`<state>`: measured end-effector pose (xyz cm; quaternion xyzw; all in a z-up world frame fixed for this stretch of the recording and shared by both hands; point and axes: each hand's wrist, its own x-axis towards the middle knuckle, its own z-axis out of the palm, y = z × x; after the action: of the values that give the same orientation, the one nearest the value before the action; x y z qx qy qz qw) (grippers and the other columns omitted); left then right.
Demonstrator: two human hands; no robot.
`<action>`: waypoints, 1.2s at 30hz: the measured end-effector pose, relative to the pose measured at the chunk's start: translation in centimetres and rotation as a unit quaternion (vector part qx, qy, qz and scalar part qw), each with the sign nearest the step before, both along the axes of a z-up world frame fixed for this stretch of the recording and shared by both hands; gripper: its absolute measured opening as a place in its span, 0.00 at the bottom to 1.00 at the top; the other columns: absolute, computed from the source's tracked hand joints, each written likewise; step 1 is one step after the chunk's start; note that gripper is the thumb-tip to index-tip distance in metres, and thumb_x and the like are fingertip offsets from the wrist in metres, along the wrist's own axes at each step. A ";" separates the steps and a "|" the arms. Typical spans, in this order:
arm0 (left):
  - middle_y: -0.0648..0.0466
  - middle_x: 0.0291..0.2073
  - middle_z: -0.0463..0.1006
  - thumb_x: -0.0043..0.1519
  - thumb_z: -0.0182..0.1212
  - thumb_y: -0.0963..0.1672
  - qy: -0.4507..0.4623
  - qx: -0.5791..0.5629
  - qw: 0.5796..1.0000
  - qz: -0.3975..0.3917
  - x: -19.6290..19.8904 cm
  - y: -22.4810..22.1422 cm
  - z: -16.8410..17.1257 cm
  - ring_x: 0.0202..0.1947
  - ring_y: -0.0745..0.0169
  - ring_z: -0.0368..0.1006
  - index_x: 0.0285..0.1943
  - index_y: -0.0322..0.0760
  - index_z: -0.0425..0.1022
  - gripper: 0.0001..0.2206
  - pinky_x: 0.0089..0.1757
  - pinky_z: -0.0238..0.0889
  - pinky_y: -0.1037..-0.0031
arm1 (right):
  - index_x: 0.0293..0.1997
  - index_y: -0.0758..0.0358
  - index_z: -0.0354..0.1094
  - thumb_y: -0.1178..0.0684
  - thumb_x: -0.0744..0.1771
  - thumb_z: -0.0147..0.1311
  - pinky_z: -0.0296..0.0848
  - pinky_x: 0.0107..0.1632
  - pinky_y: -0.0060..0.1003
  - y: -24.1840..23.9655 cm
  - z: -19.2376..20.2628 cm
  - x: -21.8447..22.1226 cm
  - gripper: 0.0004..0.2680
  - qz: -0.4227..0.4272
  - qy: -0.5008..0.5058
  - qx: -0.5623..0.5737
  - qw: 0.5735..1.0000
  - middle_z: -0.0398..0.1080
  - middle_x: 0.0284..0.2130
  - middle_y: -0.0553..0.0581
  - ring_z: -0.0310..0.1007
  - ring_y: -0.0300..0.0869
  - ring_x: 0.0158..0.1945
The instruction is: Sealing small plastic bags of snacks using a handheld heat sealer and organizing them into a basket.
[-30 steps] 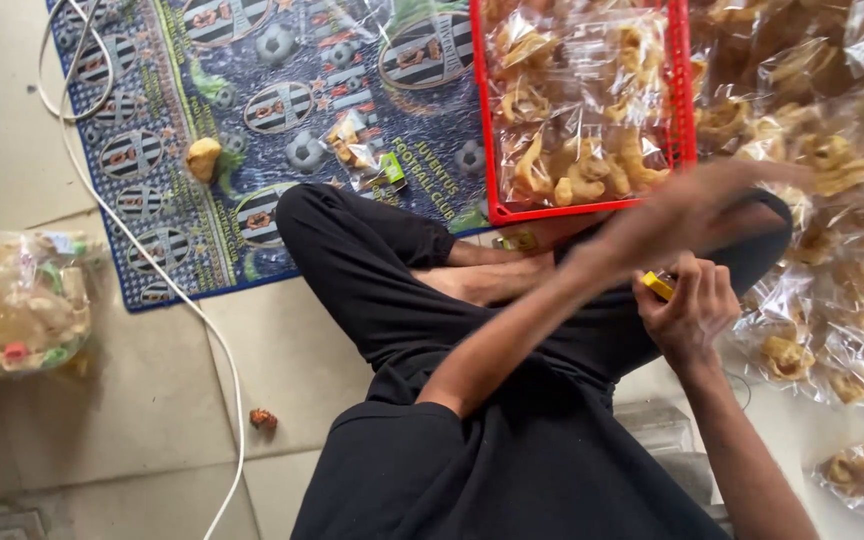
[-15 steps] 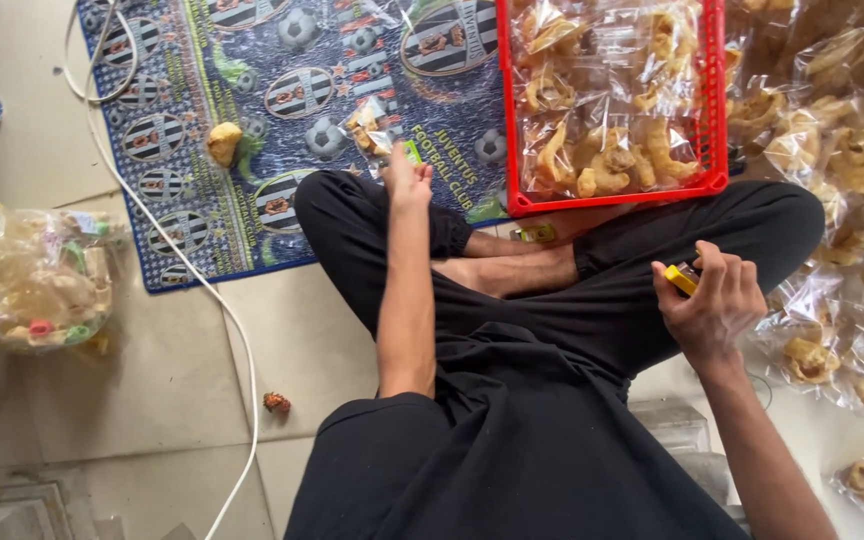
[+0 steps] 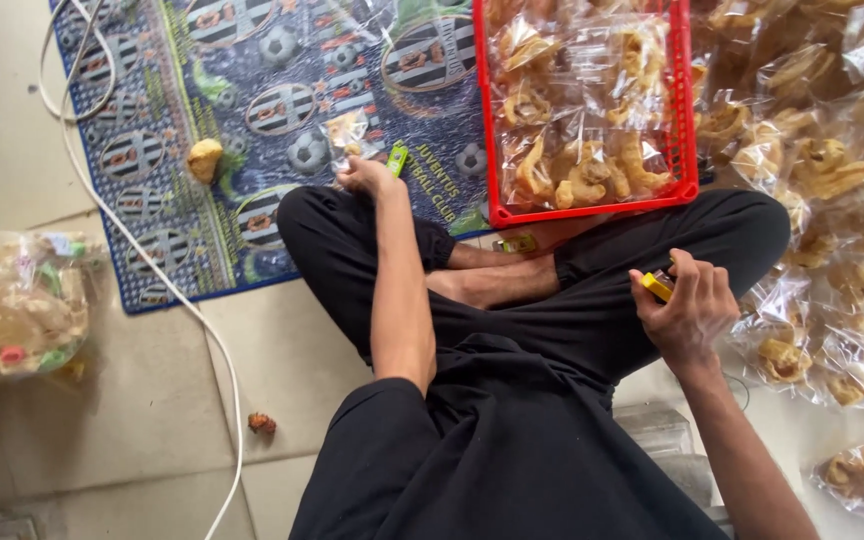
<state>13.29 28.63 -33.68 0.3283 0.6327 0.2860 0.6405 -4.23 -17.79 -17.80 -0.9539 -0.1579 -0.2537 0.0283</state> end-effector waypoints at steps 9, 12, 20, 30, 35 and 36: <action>0.43 0.39 0.84 0.63 0.65 0.48 -0.129 0.330 0.925 -0.140 2.5 -9.0 13.2 0.37 0.59 0.81 0.44 0.35 0.76 0.12 0.35 0.77 0.82 | 0.51 0.62 0.73 0.36 0.67 0.60 0.72 0.36 0.36 0.3 -0.2 0.9 0.18 0.026 -0.093 0.081 0.992 0.66 0.29 0.53 0.69 0.47 0.30; 0.49 0.42 0.81 0.69 0.60 0.49 -0.233 0.369 0.866 -0.245 2.3 -16.9 18.7 0.46 0.61 0.80 0.48 0.39 0.74 0.10 0.46 0.75 0.75 | 0.50 0.63 0.72 0.35 0.68 0.57 0.70 0.34 0.37 0.2 -0.6 1.1 0.19 0.033 -0.099 0.080 0.991 0.65 0.29 0.53 0.67 0.46 0.29; 0.54 0.58 0.79 0.73 0.54 0.53 -0.398 0.327 0.583 -0.628 2.1 -30.9 18.0 0.56 0.57 0.79 0.71 0.45 0.65 0.21 0.55 0.72 0.65 | 0.51 0.64 0.72 0.36 0.68 0.57 0.70 0.35 0.36 0.4 -0.5 1.0 0.19 0.018 -0.093 0.082 0.992 0.66 0.29 0.56 0.66 0.47 0.28; 0.55 0.53 0.72 0.59 0.57 0.30 -0.143 0.653 0.431 -0.607 1.7 -23.8 15.8 0.59 0.56 0.62 0.54 0.47 0.78 0.22 0.58 0.58 0.65 | 0.50 0.63 0.72 0.37 0.68 0.56 0.70 0.33 0.35 0.5 0.0 0.9 0.17 0.016 -0.095 0.067 0.993 0.66 0.28 0.54 0.66 0.45 0.27; 0.59 0.47 0.72 0.58 0.71 0.38 -0.155 0.703 0.397 -0.569 3.7 -24.0 14.5 0.57 0.60 0.62 0.40 0.48 0.78 0.09 0.56 0.58 0.66 | 0.51 0.63 0.71 0.36 0.67 0.56 0.71 0.32 0.36 0.4 -0.1 1.1 0.18 0.017 -0.102 0.056 0.993 0.65 0.28 0.54 0.67 0.45 0.27; 0.59 0.47 0.72 0.58 0.71 0.38 -0.159 0.703 0.398 -0.567 3.9 -24.2 14.5 0.57 0.60 0.62 0.40 0.48 0.78 0.09 0.56 0.58 0.66 | 0.51 0.63 0.71 0.36 0.67 0.56 0.71 0.32 0.36 0.5 -0.1 1.1 0.18 0.015 -0.104 0.053 0.993 0.65 0.28 0.54 0.67 0.45 0.27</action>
<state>17.19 4.45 -19.20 0.8945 -0.2372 0.2474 0.2872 -3.17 -17.32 -17.89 -0.9170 -0.1611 -0.3590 0.0657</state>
